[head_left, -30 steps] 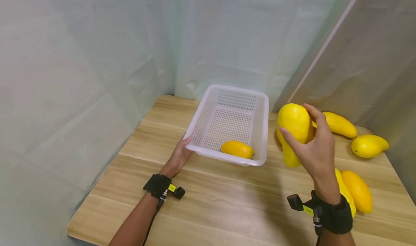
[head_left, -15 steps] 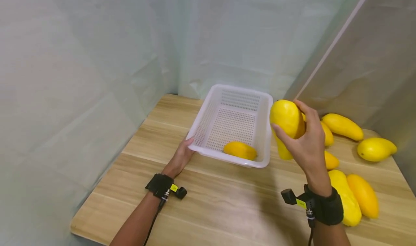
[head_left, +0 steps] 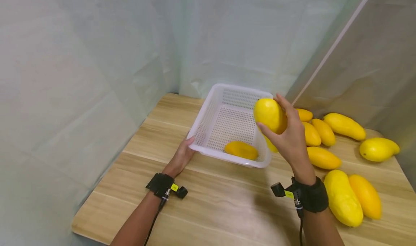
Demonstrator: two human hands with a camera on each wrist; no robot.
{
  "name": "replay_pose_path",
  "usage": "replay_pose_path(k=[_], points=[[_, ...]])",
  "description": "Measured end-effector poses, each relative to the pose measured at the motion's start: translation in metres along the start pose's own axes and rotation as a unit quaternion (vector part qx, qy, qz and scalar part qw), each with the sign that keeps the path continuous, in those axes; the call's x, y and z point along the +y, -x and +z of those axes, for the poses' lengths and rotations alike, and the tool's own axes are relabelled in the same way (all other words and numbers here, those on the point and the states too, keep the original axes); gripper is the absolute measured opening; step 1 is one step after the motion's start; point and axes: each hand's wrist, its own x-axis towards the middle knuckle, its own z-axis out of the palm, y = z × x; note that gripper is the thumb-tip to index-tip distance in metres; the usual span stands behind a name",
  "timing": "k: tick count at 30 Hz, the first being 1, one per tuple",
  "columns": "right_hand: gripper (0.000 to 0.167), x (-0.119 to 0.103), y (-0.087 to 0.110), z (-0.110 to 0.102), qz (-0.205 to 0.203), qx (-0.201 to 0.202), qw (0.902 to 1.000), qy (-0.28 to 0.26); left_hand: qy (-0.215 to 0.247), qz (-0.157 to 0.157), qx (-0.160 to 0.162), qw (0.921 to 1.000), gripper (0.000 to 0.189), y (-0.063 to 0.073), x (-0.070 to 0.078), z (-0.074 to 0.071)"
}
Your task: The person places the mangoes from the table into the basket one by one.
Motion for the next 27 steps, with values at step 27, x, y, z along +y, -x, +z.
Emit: replay_pose_path(k=[27], points=[[0.074, 0.02, -0.012, 0.054, -0.066, -0.192, 0.979, 0.012, -0.003, 0.002, -0.005, 1.0, 0.054, 0.0, -0.002, 0.002]])
